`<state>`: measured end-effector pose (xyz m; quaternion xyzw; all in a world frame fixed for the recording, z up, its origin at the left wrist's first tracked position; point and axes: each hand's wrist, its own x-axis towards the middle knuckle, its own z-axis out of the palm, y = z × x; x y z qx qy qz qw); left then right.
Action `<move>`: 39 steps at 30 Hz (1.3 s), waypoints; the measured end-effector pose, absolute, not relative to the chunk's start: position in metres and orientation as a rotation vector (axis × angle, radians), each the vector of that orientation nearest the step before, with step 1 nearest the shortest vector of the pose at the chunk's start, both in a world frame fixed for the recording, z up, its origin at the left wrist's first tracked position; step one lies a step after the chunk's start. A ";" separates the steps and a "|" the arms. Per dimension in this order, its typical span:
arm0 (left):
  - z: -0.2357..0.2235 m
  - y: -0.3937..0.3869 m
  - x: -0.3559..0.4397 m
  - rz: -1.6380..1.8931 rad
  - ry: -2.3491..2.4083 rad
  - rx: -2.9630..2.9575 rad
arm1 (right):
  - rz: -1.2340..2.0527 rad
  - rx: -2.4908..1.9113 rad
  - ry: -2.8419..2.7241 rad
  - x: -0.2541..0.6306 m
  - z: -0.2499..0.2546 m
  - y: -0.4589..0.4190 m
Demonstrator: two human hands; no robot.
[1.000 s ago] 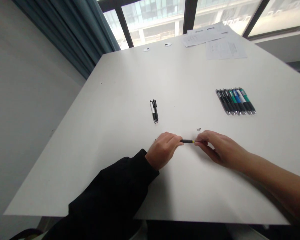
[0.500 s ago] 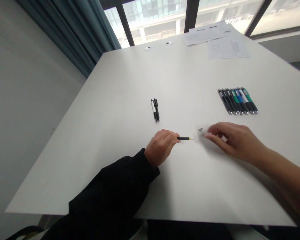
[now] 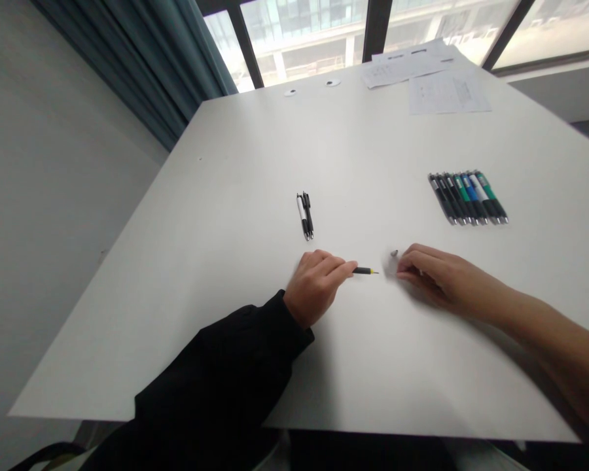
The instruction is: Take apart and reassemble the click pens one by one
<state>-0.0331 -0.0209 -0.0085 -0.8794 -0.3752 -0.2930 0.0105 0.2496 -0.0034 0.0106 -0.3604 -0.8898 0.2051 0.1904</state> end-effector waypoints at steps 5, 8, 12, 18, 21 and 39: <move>-0.009 -0.021 -0.033 -0.922 -1.120 -2.766 | 0.571 -0.946 -2.427 0.243 0.014 -0.012; -0.009 -0.022 -0.033 -0.903 -1.132 -2.771 | 0.579 -0.945 -2.417 0.243 0.012 -0.012; -0.008 -0.022 -0.032 -0.892 -1.154 -2.775 | 0.606 -0.932 -2.431 0.243 0.011 -0.011; -0.009 -0.023 -0.031 -0.875 -1.147 -2.785 | 0.640 -0.949 -2.420 0.240 0.013 -0.012; -0.009 -0.023 -0.030 -0.887 -1.133 -2.794 | 0.626 -0.943 -2.423 0.239 0.013 -0.013; -0.011 -0.025 -0.025 -0.886 -0.980 -2.813 | 0.577 -0.976 -2.348 0.226 0.011 -0.018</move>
